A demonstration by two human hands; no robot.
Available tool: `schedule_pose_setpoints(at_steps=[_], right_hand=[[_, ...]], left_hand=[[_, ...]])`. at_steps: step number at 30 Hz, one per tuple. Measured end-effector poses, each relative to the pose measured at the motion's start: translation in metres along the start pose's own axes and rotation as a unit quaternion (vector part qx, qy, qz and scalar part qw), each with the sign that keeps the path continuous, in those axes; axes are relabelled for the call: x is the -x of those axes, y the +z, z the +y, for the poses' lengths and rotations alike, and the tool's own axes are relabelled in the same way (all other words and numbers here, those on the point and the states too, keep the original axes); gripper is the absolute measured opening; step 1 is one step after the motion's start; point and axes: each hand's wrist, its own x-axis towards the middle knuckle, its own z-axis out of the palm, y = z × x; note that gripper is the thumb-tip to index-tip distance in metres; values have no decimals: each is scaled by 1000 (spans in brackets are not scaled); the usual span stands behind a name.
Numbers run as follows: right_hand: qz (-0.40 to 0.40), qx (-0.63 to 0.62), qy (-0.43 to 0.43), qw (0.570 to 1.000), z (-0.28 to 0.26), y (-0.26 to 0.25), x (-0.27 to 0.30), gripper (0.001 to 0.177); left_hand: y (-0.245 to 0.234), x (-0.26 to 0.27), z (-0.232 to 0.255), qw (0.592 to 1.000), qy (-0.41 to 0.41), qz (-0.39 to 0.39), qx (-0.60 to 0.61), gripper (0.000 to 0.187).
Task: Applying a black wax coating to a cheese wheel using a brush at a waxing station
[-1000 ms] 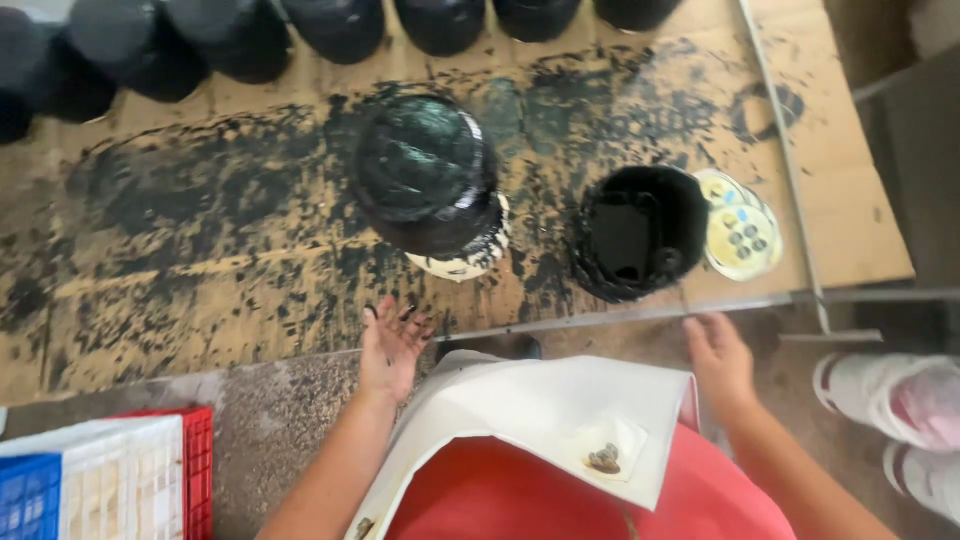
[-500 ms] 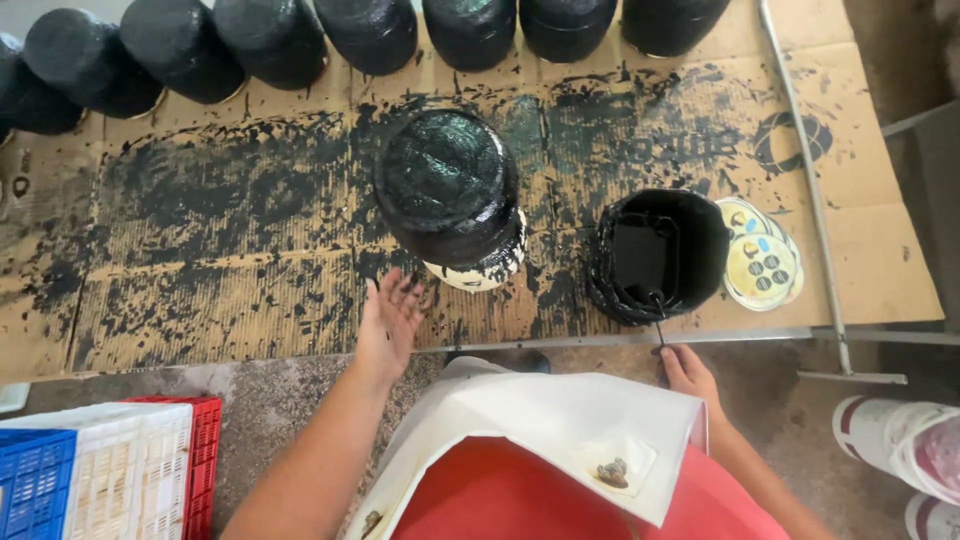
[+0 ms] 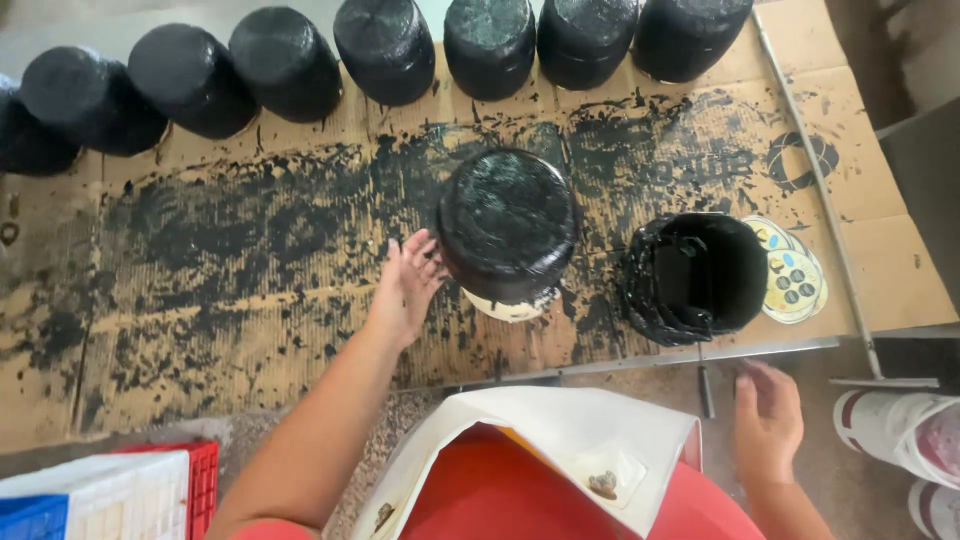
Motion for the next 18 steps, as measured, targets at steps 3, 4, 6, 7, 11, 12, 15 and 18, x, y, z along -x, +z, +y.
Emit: schedule_pose_setpoints(at_steps=[3, 4, 6, 7, 11, 12, 15, 18], right_hand=[[-82, -18, 107, 991, -103, 31, -20, 31], [-77, -19, 108, 991, -124, 50, -30, 31], [-196, -362, 286, 865, -166, 90, -50, 48], [-192, -363, 286, 866, -181, 97, -59, 48], [-258, -381, 338, 821, -190, 126, -91, 41], [-283, -377, 334, 816, -180, 132, -100, 45], [-291, -351, 329, 827, -162, 139, -107, 45], [-306, -332, 341, 825, -161, 136, -103, 43]], left_hand=[[0, -16, 19, 997, -45, -35, -51, 76], [-3, -23, 21, 997, -45, -40, -52, 76], [-11, -38, 25, 992, -84, -81, -56, 80], [-7, -38, 36, 991, -84, -85, -57, 80], [-3, -46, 61, 969, -206, -121, -63, 91], [-4, -51, 61, 961, -235, -136, -52, 97], [-8, -64, 62, 952, -251, -162, -70, 98], [-12, -70, 60, 943, -281, -169, -64, 103]])
